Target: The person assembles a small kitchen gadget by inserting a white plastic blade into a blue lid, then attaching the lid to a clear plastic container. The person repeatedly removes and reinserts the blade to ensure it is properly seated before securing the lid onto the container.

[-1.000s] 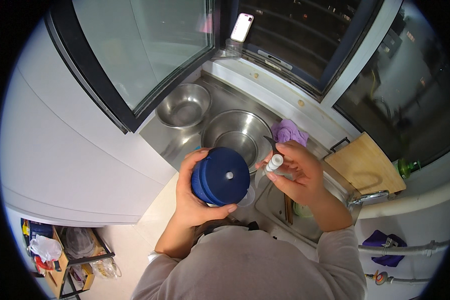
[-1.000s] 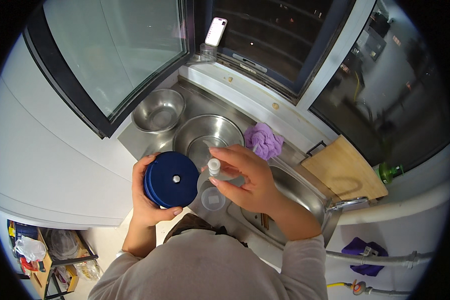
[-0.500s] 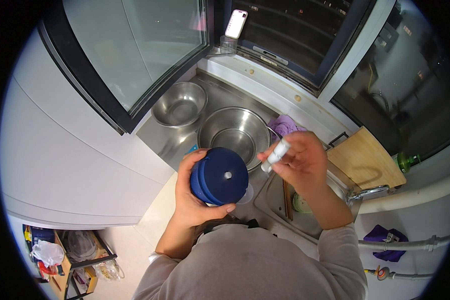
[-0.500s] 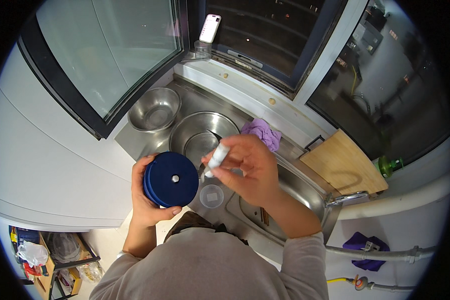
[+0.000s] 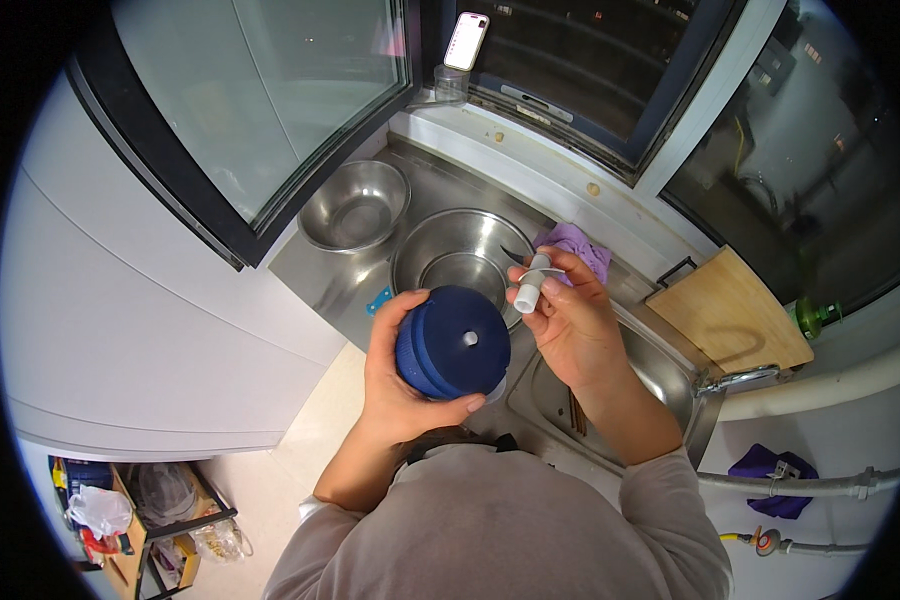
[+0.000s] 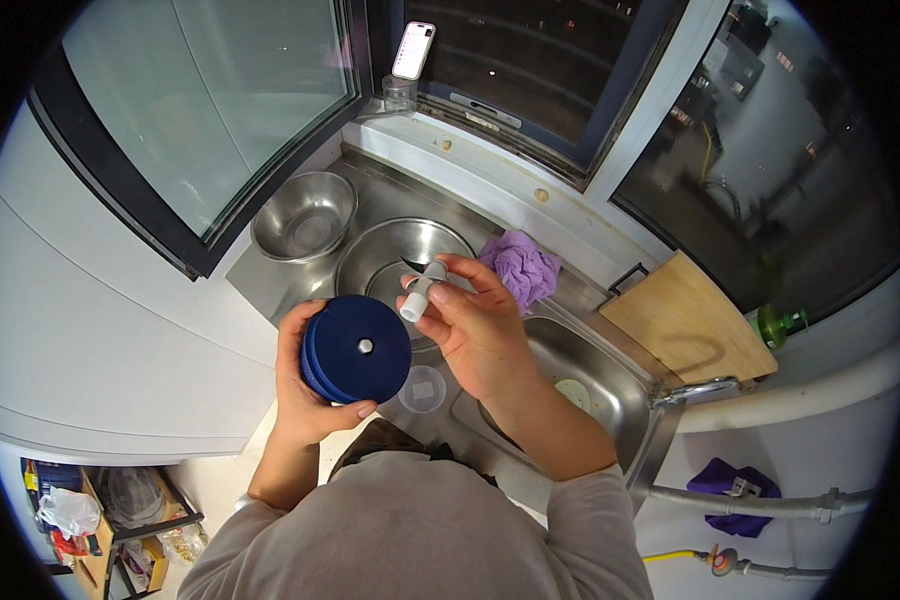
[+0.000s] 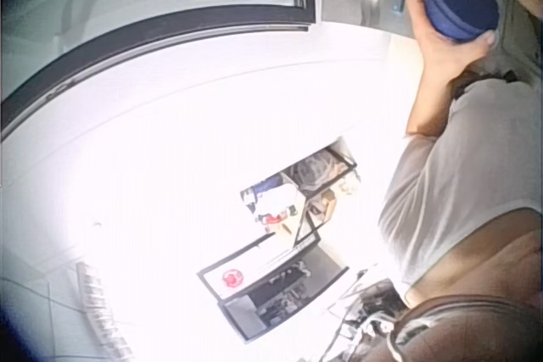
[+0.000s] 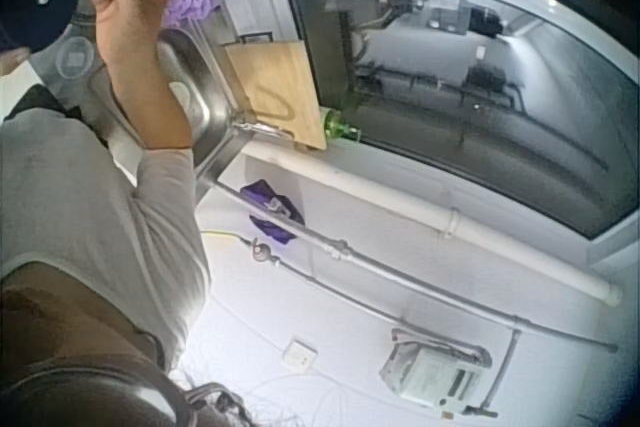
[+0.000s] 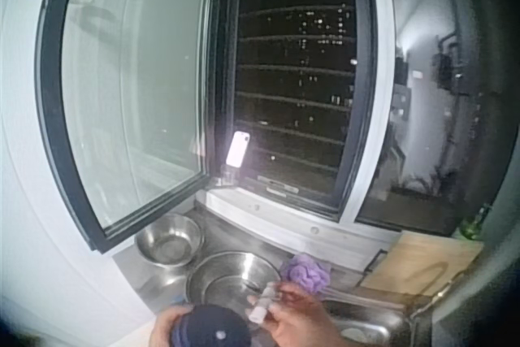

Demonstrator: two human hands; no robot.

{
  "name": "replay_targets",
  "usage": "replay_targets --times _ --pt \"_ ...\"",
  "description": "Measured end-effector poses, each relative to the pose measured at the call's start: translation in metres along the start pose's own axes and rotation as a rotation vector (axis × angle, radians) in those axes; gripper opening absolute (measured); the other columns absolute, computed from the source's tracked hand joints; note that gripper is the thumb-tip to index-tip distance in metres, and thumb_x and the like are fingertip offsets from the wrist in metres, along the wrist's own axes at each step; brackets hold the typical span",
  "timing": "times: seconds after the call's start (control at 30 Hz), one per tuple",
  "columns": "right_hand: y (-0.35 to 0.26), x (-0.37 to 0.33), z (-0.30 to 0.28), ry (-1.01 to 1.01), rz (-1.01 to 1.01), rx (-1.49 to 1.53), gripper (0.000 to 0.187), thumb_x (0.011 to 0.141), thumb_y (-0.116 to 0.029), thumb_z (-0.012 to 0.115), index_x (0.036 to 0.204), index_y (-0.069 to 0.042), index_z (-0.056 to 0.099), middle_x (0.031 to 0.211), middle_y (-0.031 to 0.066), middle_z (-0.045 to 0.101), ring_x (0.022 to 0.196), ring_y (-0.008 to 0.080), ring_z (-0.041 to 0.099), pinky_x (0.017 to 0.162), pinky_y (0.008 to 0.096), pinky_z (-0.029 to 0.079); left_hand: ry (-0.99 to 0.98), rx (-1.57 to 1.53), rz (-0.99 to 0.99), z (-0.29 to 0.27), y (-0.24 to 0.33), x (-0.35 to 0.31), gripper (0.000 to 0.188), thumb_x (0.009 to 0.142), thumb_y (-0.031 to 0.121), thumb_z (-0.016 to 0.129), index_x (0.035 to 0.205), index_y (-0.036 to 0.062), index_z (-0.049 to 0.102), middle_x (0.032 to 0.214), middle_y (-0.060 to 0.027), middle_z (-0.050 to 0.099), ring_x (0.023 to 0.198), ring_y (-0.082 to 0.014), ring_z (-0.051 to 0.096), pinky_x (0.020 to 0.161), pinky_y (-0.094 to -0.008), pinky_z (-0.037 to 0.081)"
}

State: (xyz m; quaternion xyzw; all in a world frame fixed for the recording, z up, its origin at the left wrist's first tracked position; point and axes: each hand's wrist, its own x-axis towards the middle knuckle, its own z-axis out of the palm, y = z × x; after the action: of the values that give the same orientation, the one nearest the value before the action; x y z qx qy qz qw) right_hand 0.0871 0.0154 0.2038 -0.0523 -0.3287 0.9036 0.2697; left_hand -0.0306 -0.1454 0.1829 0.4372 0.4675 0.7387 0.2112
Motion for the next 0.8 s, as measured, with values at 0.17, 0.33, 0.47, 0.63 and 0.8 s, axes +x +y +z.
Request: replay_targets --times 0.17,0.33,0.47,0.63,0.8 --pt "0.009 -0.001 0.002 0.028 -0.080 -0.109 0.029 0.087 0.002 0.051 0.115 -0.008 0.052 0.104 0.0156 0.060 0.096 0.0251 0.062 0.088 0.0373 0.052 0.015 -0.006 -0.005 0.001 -0.004 0.001 0.093 0.050 0.007 0.084 0.129 0.0050 0.034 0.118 -0.0131 0.050 0.109 -0.0223 0.052 0.093 -0.0342 0.041" --pt "0.018 -0.004 0.005 -0.058 -0.336 -0.406 0.035 0.084 0.007 0.052 0.117 -0.006 0.049 0.104 0.0146 0.060 0.097 0.0249 0.061 0.087 0.0410 0.052 -0.006 0.012 -0.003 0.004 -0.003 0.004 0.093 0.051 0.006 0.084 0.129 0.0048 0.034 0.118 -0.0133 0.050 0.109 -0.0223 0.051 0.093 -0.0345 0.042" --pt "0.022 -0.004 0.004 -0.204 -0.529 -0.518 0.041 0.080 0.014 0.057 0.117 -0.002 0.048 0.105 0.0142 0.060 0.099 0.0250 0.061 0.087 0.0374 0.051 -0.009 -0.007 -0.010 0.007 0.000 0.005 0.093 0.051 0.006 0.084 0.129 0.0045 0.033 0.118 -0.0133 0.051 0.110 -0.0224 0.051 0.093 -0.0348 0.042" --pt "0.024 -0.008 0.005 -0.229 -0.569 -0.592 0.041 0.079 0.015 0.057 0.116 0.000 0.048 0.107 0.0158 0.059 0.099 0.0245 0.061 0.086 0.0360 0.052 -0.017 0.009 0.002 0.005 -0.001 0.004 0.094 0.052 0.006 0.084 0.130 0.0045 0.032 0.119 -0.0137 0.050 0.110 -0.0225 0.051 0.094 -0.0352 0.041" --pt "0.026 -0.008 0.003 -0.270 -0.635 -0.649 0.043 0.077 0.016 0.059 0.115 0.001 0.049 0.106 0.0169 0.057 0.099 0.0251 0.061 0.083 0.0341 0.053 -0.019 -0.029 -0.001 0.008 0.002 0.003 0.095 0.051 0.009 0.086 0.130 0.0040 0.033 0.119 -0.0135 0.049 0.110 -0.0227 0.051 0.094 -0.0356 0.040"
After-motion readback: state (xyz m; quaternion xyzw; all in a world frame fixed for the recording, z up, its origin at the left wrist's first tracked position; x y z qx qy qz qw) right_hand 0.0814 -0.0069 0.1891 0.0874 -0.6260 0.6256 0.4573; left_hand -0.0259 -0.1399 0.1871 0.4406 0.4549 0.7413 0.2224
